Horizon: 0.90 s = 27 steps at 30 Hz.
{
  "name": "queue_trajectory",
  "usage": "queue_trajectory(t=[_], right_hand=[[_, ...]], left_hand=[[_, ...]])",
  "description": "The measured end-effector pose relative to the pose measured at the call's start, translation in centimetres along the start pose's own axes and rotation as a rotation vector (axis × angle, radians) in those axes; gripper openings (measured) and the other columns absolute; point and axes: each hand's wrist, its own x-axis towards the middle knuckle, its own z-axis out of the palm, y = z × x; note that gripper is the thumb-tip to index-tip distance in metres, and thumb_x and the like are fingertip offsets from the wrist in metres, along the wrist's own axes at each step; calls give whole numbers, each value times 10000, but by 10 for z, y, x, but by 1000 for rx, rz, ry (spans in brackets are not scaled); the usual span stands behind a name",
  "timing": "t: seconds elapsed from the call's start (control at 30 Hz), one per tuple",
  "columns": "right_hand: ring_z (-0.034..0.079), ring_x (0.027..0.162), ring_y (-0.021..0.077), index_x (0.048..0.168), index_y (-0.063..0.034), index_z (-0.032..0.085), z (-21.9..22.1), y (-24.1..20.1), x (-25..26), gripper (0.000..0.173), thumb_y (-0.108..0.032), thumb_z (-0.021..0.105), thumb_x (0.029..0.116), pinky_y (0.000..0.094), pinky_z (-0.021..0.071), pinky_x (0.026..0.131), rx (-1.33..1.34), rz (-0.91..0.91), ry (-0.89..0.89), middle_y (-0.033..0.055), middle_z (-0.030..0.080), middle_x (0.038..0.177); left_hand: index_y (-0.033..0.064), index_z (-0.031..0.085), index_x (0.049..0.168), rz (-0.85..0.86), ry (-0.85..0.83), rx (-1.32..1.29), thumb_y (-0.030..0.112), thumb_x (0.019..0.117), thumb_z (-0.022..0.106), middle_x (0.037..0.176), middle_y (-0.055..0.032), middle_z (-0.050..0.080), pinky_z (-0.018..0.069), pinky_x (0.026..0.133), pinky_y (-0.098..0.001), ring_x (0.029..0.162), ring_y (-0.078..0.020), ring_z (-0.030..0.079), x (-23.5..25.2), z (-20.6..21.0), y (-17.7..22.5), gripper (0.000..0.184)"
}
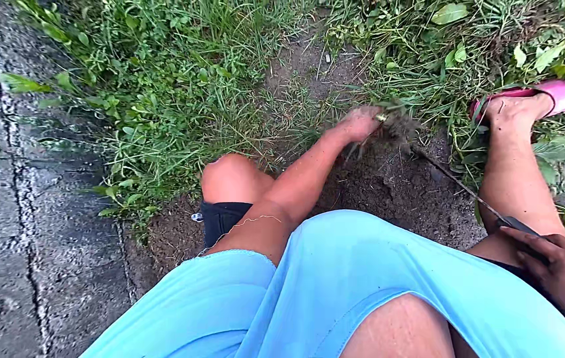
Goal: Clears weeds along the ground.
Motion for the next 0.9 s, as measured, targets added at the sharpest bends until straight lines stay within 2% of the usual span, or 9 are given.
queue_trajectory(t=[0.1, 0.17, 0.2, 0.3, 0.4, 0.53, 0.67, 0.77, 0.9], right_hand=[[585, 1205, 516, 1353, 73, 604, 9, 9, 3, 460, 60, 683, 900, 578, 462, 1031, 27, -46, 48, 369, 569, 1340], [557, 1269, 479, 1419, 36, 564, 0, -5, 0, 497, 35, 666, 933, 547, 439, 1069, -25, 21, -31, 335, 538, 1408], [576, 1240, 487, 1390, 42, 591, 3, -3, 2, 488, 47, 683, 911, 552, 458, 1050, -19, 4, -6, 344, 558, 1379], [570, 1240, 513, 1406, -16, 613, 15, 25, 3, 451, 28, 629, 957, 593, 444, 1053, 16, -68, 4, 353, 555, 1379], [524, 1308, 527, 1494, -111, 551, 24, 61, 5, 465, -23, 537, 1038, 637, 386, 1101, 11, -111, -33, 348, 498, 1454], [542, 1290, 530, 1485, -100, 560, 26, 68, 10, 453, -47, 547, 1036, 645, 409, 1083, 8, -121, -26, 344, 505, 1454], [523, 1318, 520, 1515, -84, 516, 13, 52, 7, 462, -51, 500, 1055, 617, 403, 1098, -7, -79, -94, 359, 470, 1480], [590, 1216, 524, 1394, -2, 624, 16, 44, 34, 443, 4, 629, 951, 591, 471, 1033, 17, -90, -27, 364, 565, 1368], [651, 1102, 480, 1304, 29, 665, -12, -9, 45, 446, 26, 737, 864, 527, 532, 933, -46, -82, -10, 338, 633, 1258]], left_hand=[[-62, 507, 1450, 76, 236, -246, 131, 1027, 592, 1348, -264, 643, 472, 1113, -542, 1279, -375, 623, -10, 24, 20, 473], [-65, 476, 1477, 37, 194, -190, 235, 1021, 653, 1381, -265, 624, 479, 1119, -525, 1289, -373, 621, -17, 59, 14, 574], [-49, 501, 1468, -36, 61, -70, 273, 1047, 611, 1400, -256, 613, 468, 1117, -542, 1304, -377, 607, -23, 75, 1, 542], [-23, 702, 1162, -215, -405, 343, 177, 1030, 563, 1207, -237, 697, 515, 958, -648, 1154, -420, 659, -38, 127, -56, 277], [-17, 698, 1185, -201, -677, 538, 137, 1050, 505, 1250, -215, 689, 489, 993, -635, 1216, -407, 633, -37, 143, -77, 281], [82, 669, 1319, -65, -361, 385, 210, 1070, 513, 1329, -185, 665, 506, 995, -617, 1186, -395, 657, -15, 131, -81, 321], [95, 547, 1472, -179, -236, 304, 226, 1072, 477, 1660, -154, 364, 540, 964, -593, 1176, -407, 666, 17, 115, -76, 427], [80, 494, 1518, -279, -127, 230, 231, 1088, 433, 1717, -152, 239, 563, 942, -582, 1186, -411, 668, 40, 112, -94, 460], [98, 441, 1557, -406, -75, 161, 232, 1103, 397, 1722, -175, 206, 548, 964, -613, 1245, -439, 632, 62, 109, -115, 476]])
